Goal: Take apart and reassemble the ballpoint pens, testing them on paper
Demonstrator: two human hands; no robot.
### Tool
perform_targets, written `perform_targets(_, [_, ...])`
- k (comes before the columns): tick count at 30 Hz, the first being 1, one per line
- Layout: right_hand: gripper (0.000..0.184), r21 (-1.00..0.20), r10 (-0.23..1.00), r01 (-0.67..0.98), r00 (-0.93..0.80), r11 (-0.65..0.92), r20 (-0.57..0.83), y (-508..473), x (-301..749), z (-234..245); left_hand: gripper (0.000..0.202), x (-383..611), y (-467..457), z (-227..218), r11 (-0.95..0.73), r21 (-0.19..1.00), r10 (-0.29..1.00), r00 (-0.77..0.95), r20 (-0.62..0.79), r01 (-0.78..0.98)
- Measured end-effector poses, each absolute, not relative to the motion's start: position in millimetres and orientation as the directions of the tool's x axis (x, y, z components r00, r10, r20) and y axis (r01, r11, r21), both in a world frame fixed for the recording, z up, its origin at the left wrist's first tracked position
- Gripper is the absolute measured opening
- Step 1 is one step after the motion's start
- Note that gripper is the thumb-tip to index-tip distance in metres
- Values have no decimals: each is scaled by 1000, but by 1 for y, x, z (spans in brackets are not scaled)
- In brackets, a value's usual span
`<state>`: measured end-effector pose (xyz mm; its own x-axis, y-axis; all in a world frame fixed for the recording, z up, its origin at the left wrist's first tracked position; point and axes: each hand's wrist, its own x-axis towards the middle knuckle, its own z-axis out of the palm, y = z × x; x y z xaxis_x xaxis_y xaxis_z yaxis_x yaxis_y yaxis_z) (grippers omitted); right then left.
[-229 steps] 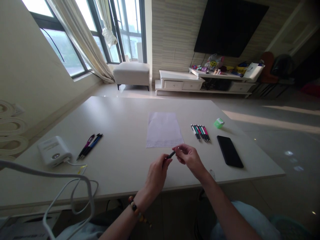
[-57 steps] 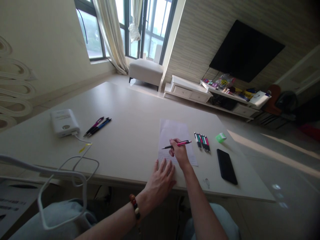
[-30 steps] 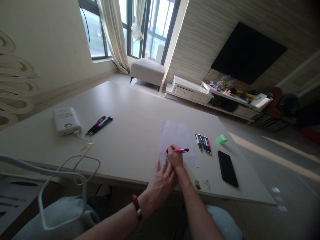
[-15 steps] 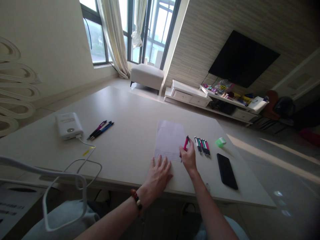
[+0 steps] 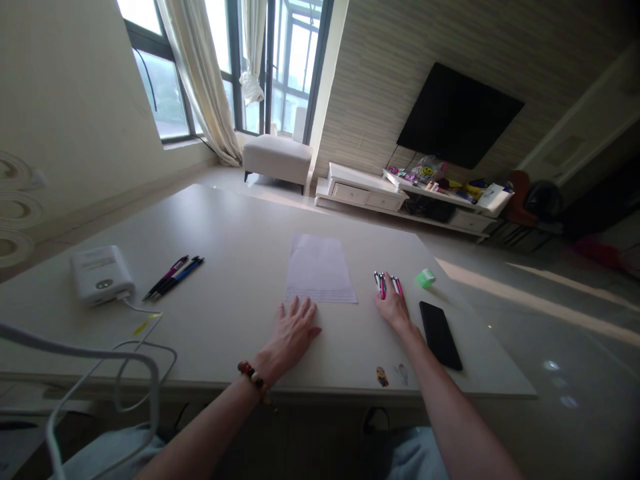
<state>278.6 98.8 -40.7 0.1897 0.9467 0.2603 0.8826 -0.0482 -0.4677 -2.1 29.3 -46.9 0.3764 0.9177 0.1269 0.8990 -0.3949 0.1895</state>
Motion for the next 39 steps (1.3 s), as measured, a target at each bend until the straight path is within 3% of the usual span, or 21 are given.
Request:
perform_targets(4, [56, -355, 950, 931, 186, -89, 250, 105, 269, -49, 47, -2, 26, -39, -419, 171, 904, 391, 174, 892])
perform_targets(13, [35, -258, 915, 949, 259, -182, 309, 120, 268, -56, 37, -36, 22, 0, -385, 168, 909, 342, 237, 908])
perform_targets(18, [32, -251, 901, 954, 248, -163, 355, 120, 269, -63, 27, -102, 43, 26, -92, 186, 986, 63, 155, 978])
perform_targets(23, [29, -271, 891, 960, 182, -70, 416, 116, 269, -61, 29, -177, 63, 36, 299, 217, 933, -332, 138, 929])
perform_targets(28, [27, -288, 882, 958, 124, 13, 455, 107, 267, -51, 25, -205, 63, 32, 390, 238, 903, -420, 88, 890])
perform_targets(30, [26, -296, 879, 954, 100, 48, 466, 103, 266, -46, 23, -210, 61, 29, 403, 282, 900, -433, 50, 871])
perform_targets(35, [26, -346, 888, 930, 51, 124, 457, 86, 260, -30, 20, -218, 62, 28, 417, 608, 883, -461, -93, 676])
perform_targets(39, [27, -508, 919, 844, 48, 173, 392, 65, 243, -13, 19, -194, 74, 30, 367, 709, 906, -403, -127, 602])
